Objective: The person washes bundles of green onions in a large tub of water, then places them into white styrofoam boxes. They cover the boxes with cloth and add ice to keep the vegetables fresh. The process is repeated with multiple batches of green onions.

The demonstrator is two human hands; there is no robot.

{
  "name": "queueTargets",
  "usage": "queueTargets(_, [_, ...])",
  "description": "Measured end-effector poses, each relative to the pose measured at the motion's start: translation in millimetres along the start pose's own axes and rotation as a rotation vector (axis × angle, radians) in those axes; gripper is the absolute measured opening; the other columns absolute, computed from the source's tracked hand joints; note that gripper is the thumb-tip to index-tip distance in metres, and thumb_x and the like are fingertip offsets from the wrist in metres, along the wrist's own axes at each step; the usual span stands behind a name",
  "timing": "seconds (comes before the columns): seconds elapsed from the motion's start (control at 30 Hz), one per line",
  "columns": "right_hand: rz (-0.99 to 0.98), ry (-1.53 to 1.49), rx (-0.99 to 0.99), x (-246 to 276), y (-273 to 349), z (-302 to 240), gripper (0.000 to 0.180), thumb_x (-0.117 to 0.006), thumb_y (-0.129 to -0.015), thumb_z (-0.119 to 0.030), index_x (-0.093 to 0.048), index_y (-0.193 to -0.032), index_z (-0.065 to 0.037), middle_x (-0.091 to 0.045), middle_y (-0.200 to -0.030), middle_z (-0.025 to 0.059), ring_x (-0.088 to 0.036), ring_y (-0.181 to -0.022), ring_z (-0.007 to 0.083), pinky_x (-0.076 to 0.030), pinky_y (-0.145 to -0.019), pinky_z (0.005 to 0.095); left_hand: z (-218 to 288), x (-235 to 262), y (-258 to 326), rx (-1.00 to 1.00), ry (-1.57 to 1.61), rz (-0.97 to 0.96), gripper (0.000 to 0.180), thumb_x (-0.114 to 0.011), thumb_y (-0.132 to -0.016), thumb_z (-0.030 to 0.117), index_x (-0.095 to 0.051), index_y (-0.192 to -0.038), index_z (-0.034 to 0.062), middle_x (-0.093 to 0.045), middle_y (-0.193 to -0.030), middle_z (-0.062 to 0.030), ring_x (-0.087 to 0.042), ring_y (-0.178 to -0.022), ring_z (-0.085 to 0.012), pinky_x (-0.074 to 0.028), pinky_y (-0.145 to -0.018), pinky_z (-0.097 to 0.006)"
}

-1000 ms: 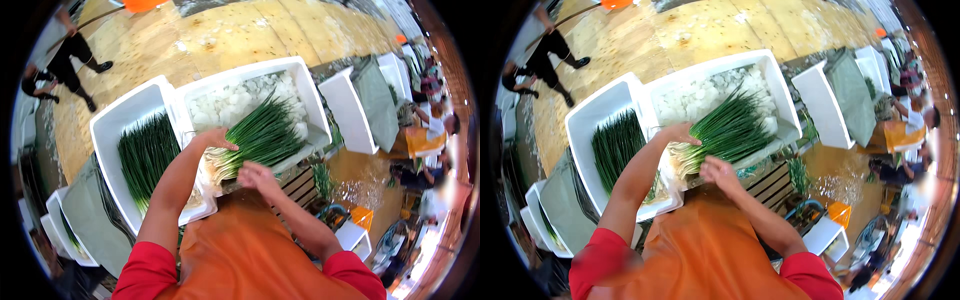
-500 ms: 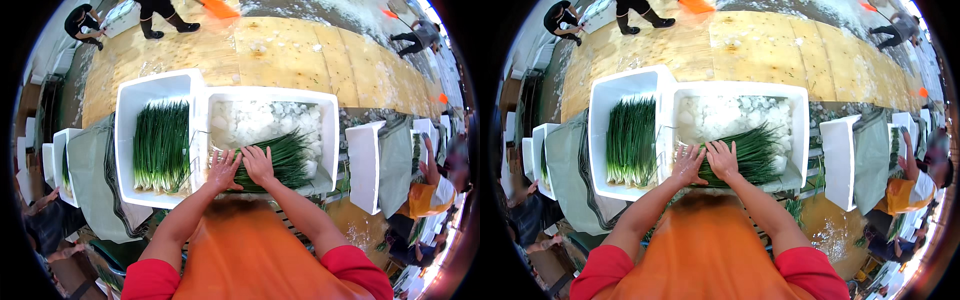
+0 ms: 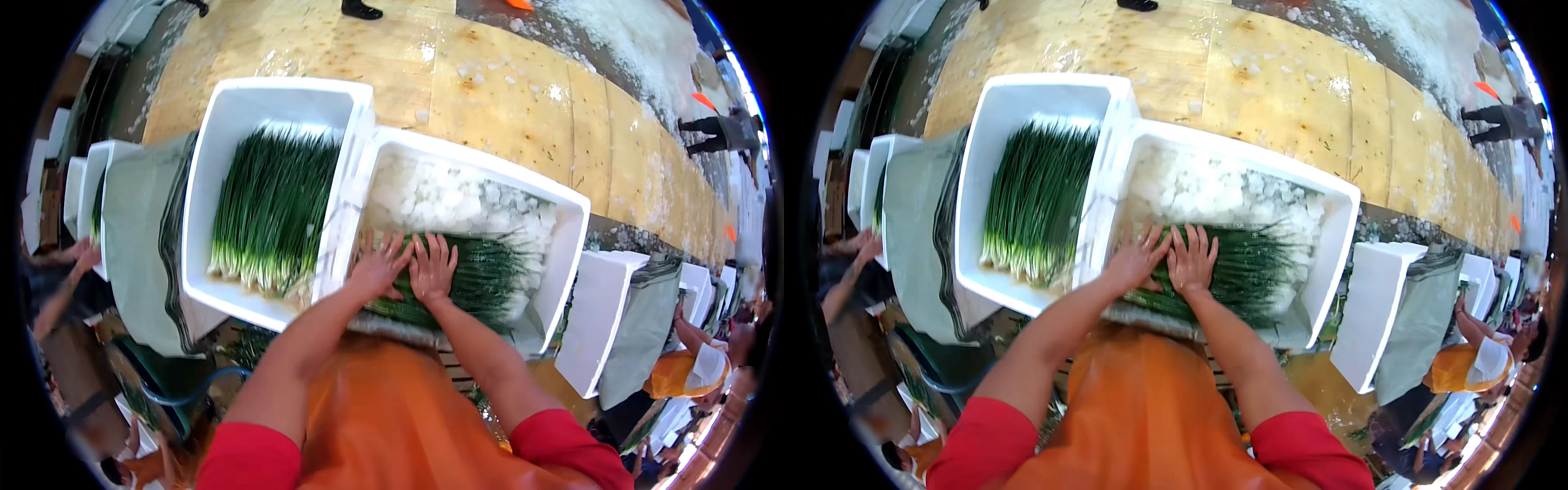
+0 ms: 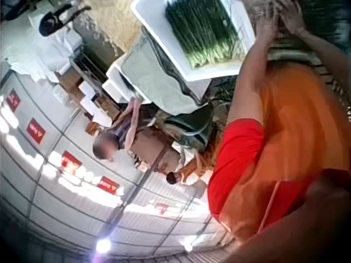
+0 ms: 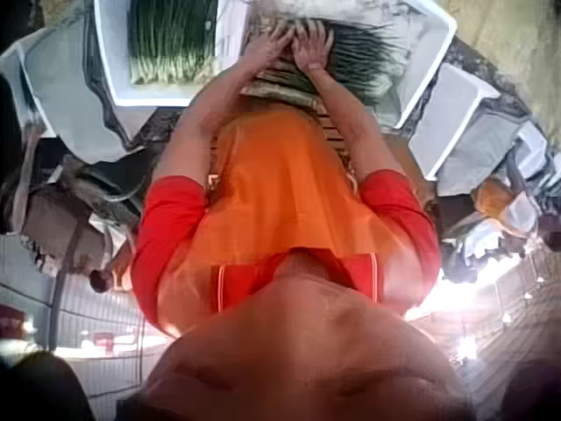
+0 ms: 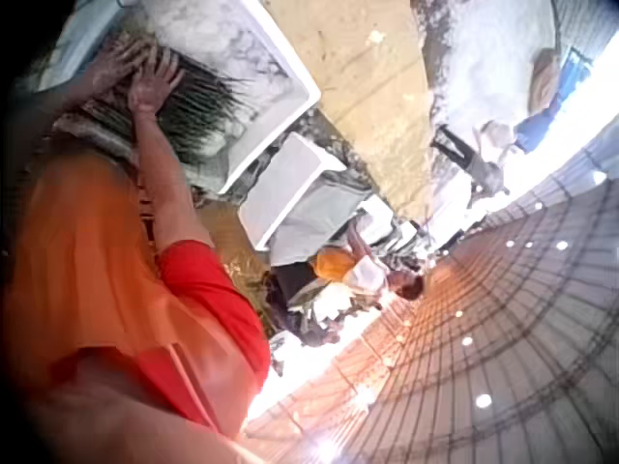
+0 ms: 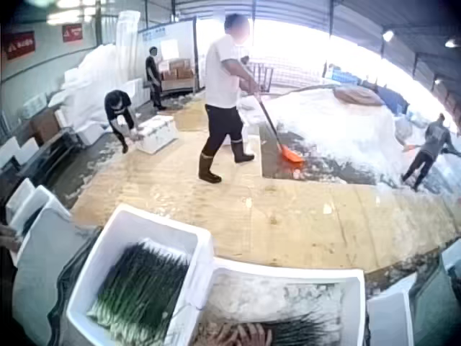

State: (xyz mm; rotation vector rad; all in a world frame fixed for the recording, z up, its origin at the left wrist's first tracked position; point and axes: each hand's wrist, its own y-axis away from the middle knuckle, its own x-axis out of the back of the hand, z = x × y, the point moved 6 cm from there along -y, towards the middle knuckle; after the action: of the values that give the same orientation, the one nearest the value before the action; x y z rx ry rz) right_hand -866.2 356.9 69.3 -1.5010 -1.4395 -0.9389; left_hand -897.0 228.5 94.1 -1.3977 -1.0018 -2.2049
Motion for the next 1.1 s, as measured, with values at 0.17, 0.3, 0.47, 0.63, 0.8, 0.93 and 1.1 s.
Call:
queueTargets(0.17, [-0.064,-0.186,0.03,39,-2,9,0.058,-0.058,-0.098,-0.032,-0.045,-0.152,-0.016,-0.04,-0.156,0.0148,-0.036,-0.144,0.0393,-0.025,-0.113,0.0667,51,24,36,0.137,0.157,0.244,0.097,-0.073,-0.081,0.06,-0.041,-0.149,-0.0004,-0.031,-0.162,-0.0189,-0.021,-0.154,-0.0373,-0.017,-0.119,-0.068])
queueTargets(0.3, [-0.144,0.164,0.063,25,15,6,0.062,-0.055,-0.1,-0.036,-0.038,-0.157,-0.018,-0.033,-0.163,0.0144,-0.027,-0.15,0.0405,-0.021,-0.115,0.0697,75,21,72,0.13,0.309,0.428,0.051,-0.072,-0.088,0.036,-0.062,-0.123,-0.0009,-0.054,-0.139,-0.0191,-0.045,-0.137,-0.0371,-0.031,-0.116,-0.055])
queueTargets(0.47, [-0.206,0.101,-0.086,26,23,-14,0.064,-0.053,-0.102,-0.042,-0.032,-0.159,-0.021,-0.026,-0.165,0.0147,-0.019,-0.152,0.042,-0.017,-0.114,0.0732,13,28,166,0.155,0.437,0.74,0.017,-0.067,-0.081,0.006,-0.064,-0.097,0.0001,-0.06,-0.113,-0.0195,-0.06,-0.097,-0.0381,-0.049,-0.084,-0.051])
queueTargets(0.63, [-0.112,-0.216,0.425,66,22,-82,0.034,-0.07,-0.089,-0.023,-0.07,-0.122,-0.016,-0.062,-0.104,0.0098,-0.06,-0.101,0.0338,-0.048,-0.082,0.0484,-91,7,251,0.639,0.19,0.776,0.043,-0.07,-0.077,0.005,-0.057,-0.117,-0.0012,-0.063,-0.111,-0.0245,-0.059,-0.106,-0.044,-0.048,-0.091,-0.053])
queueTargets(0.8, [-0.379,-0.071,0.461,2,29,-144,0.014,-0.063,-0.09,-0.026,-0.062,-0.1,-0.017,-0.066,-0.079,0.0101,-0.068,-0.072,0.0338,-0.052,-0.06,0.0486,-162,-59,240,0.892,0.274,0.249,0.052,-0.078,-0.076,0.017,-0.054,-0.121,0.0043,-0.071,-0.099,-0.022,-0.068,-0.093,-0.0429,-0.051,-0.083,-0.056])
queueTargets(0.93, [-0.466,-0.121,0.299,-13,26,-138,0.022,-0.064,-0.087,-0.022,-0.065,-0.108,-0.015,-0.068,-0.082,0.0095,-0.067,-0.075,0.033,-0.054,-0.065,0.0449,-196,-75,235,0.836,0.397,0.202,0.029,-0.069,-0.086,0.024,-0.061,-0.107,0.0052,-0.071,-0.095,-0.0204,-0.071,-0.09,-0.0366,-0.053,-0.08,-0.051])
queueTargets(1.1, [-0.351,-0.537,-0.016,35,31,-156,0.026,-0.066,-0.088,-0.011,-0.067,-0.114,-0.007,-0.07,-0.078,0.0103,-0.068,-0.07,0.0213,-0.055,-0.066,0.0332,-276,-52,273,0.95,1.615,0.59,0.022,-0.062,-0.101,0.028,-0.056,-0.095,0.0073,-0.054,-0.071,-0.006,-0.054,-0.059,-0.0175,-0.048,-0.054,-0.038])
